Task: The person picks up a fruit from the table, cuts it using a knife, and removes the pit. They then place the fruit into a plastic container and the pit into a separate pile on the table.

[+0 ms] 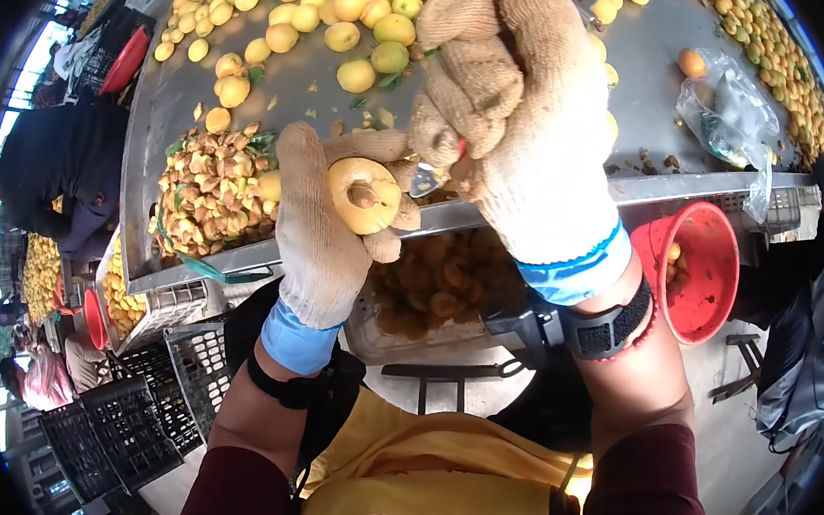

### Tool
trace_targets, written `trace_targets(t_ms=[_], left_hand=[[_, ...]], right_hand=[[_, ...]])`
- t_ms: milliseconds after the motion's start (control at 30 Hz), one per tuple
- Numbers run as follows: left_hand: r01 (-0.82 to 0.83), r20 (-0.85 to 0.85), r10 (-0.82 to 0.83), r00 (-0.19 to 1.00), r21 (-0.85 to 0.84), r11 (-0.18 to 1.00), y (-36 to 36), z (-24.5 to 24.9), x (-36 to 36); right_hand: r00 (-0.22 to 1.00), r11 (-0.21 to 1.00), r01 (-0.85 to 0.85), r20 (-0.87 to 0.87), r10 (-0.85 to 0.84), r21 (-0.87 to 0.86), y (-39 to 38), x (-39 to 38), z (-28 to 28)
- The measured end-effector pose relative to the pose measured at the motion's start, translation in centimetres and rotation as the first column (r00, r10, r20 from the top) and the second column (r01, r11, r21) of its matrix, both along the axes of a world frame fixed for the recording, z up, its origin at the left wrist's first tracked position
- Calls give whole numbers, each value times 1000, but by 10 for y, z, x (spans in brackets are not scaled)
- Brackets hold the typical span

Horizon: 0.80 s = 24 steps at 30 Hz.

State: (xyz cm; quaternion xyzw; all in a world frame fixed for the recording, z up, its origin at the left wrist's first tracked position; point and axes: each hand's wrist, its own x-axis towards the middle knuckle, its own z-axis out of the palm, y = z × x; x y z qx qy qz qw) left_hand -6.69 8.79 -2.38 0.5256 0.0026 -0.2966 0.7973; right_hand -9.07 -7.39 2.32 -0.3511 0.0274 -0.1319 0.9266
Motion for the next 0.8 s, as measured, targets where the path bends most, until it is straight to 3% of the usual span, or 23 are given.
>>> trace_targets(t_ms=[33,67,100,200,233,300,333,400,433,500,533,600,633,700,733,800], left_hand=[[-1,26,-1,1000,57,998,-3,-1,-5],[-4,54,-2,999,113,994,-5,-2,-7],[0,51,-5,999,112,994,-6,-2,-7],[-81,-204,61,977,-89,993,-6,-3,-6],[-81,-205,62,977,-90,993,-7,-4,-6],[-45,-1,45,999,-19,999,-9,-8,-6],[-48,0,48,999,-18,999,-7,-10,-4],[7,-91,-19,996,-128,992,-4,-16,1],[31,-134,-57,989,-185,982,-3,-19,4],[69,-212,-137,968,-301,951,-1,-22,7],[66,-215,-135,967,-300,952,-1,-19,6],[82,-42,-80,996,33,996,-4,-11,5],[81,-44,-79,996,32,996,-8,-18,6],[-5,360,-9,933,37,999,-17,-40,11],[-7,356,-7,935,39,999,-15,-40,14],[180,59,-173,983,-152,972,-11,-38,20]], right_hand=[[1000,1000,11,-10,-11,25,5,2,1],[900,757,-367,412,143,540,10,12,-5],[902,759,-363,409,141,540,6,14,-13],[867,959,-235,481,133,159,-7,19,-44],[852,984,-175,504,139,24,-10,19,-50],[822,970,-40,544,168,-239,-12,20,-61],[821,970,-43,545,170,-238,-8,19,-59],[908,946,-253,386,162,200,3,17,-55],[909,946,-253,385,162,200,6,17,-55],[929,995,-79,358,95,-57,10,18,-56],[930,995,-82,356,96,-56,9,20,-60],[825,977,-73,538,172,-201,1,27,-70],[826,977,-74,537,173,-201,1,26,-70],[867,931,19,470,166,-364,1,24,-69],[887,896,59,435,156,-441,2,23,-69],[920,797,126,371,129,-591,4,20,-66]])
